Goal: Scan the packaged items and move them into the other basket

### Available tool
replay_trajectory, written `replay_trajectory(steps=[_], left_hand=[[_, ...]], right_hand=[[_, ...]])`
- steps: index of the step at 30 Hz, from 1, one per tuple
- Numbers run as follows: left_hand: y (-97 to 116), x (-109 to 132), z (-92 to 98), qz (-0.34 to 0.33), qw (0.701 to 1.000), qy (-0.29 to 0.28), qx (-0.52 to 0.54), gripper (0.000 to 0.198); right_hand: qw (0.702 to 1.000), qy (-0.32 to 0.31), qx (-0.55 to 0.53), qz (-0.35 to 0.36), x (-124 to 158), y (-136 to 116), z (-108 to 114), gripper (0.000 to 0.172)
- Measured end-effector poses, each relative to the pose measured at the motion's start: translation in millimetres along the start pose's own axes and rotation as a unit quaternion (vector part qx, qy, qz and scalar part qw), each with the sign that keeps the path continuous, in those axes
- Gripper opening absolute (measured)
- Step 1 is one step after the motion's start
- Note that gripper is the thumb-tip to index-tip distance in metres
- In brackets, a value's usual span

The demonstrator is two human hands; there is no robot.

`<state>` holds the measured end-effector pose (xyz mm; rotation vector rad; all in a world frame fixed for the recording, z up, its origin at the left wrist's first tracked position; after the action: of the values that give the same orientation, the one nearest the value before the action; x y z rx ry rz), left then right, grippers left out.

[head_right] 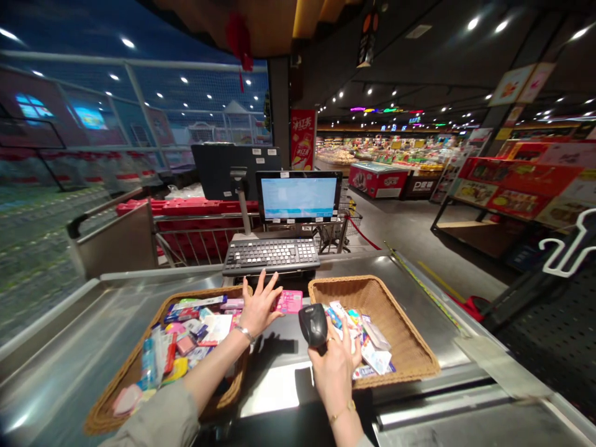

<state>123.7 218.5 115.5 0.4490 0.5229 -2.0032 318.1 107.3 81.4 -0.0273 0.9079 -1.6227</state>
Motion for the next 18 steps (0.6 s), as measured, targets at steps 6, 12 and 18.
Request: replay_trajectory(steps=[6, 12, 18], left_hand=[[12, -11, -0.3, -0.018, 1.0, -0.01, 0.012, 0.061], [24, -21, -4.9, -0.047, 0.999, -0.009, 0.023, 0.064], [37, -30, -10.0, -0.075, 0.997, 0.001, 0.028, 0.065]], right_hand=[[1.0, 0.008, 0.022, -0.004, -1, 5, 10, 0.038], [0.998, 0.03, 0.031, -0.033, -2, 14, 17, 0.042], [0.997, 0.036, 0.027, -0.065, -1, 24, 23, 0.047]])
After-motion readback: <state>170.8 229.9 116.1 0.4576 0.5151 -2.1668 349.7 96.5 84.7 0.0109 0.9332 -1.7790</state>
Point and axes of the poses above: each hand's wrist, its own x-axis away from the middle knuckle, its own z-axis out of the back of the hand, y = z × x, the point moved 5 cm from there along -x, towards the middle knuckle, and after that the axes turned 7 degrees about -x, right-handed, at the moved point
